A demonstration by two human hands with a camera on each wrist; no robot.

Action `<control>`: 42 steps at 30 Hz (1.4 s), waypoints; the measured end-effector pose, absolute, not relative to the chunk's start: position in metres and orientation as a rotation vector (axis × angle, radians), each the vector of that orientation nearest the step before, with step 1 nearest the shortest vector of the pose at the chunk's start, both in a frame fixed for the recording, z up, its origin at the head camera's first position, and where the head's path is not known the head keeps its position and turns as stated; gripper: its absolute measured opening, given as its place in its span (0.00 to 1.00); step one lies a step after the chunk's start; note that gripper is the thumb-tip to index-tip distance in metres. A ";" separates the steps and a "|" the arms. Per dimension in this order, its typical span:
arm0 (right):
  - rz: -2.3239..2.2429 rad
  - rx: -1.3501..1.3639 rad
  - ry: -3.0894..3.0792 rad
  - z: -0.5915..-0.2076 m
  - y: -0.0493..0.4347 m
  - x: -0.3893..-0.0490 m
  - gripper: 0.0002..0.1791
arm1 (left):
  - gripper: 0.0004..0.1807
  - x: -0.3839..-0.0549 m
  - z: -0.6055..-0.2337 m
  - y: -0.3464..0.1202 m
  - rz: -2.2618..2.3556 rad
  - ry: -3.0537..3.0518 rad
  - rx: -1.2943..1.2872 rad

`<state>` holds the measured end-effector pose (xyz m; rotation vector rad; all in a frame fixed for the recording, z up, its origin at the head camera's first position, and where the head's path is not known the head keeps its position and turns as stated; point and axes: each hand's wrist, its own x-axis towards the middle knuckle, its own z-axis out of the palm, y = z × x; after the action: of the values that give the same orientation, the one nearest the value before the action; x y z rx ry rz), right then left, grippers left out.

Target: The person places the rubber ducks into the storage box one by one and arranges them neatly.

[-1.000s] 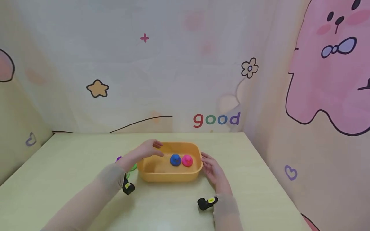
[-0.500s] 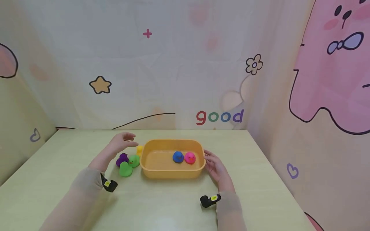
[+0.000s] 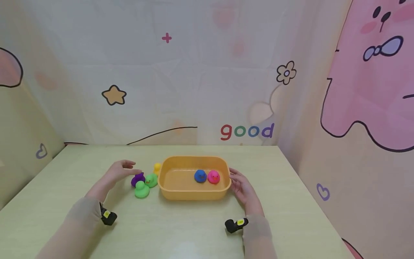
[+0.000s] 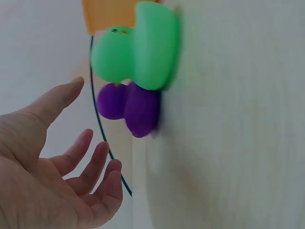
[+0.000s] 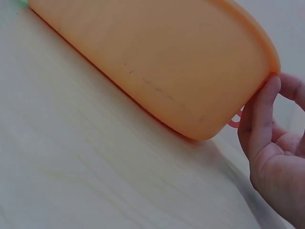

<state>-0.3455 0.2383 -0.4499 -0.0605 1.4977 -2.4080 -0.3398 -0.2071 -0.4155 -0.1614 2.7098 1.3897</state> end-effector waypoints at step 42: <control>-2.376 -0.091 1.537 -0.452 0.239 -0.349 0.27 | 0.24 -0.343 -0.421 -0.220 1.160 2.838 0.026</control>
<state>-0.3485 0.2387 -0.4517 -0.0906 1.5370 -2.3760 -0.3433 -0.2203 -0.4211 0.0264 2.8376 1.1604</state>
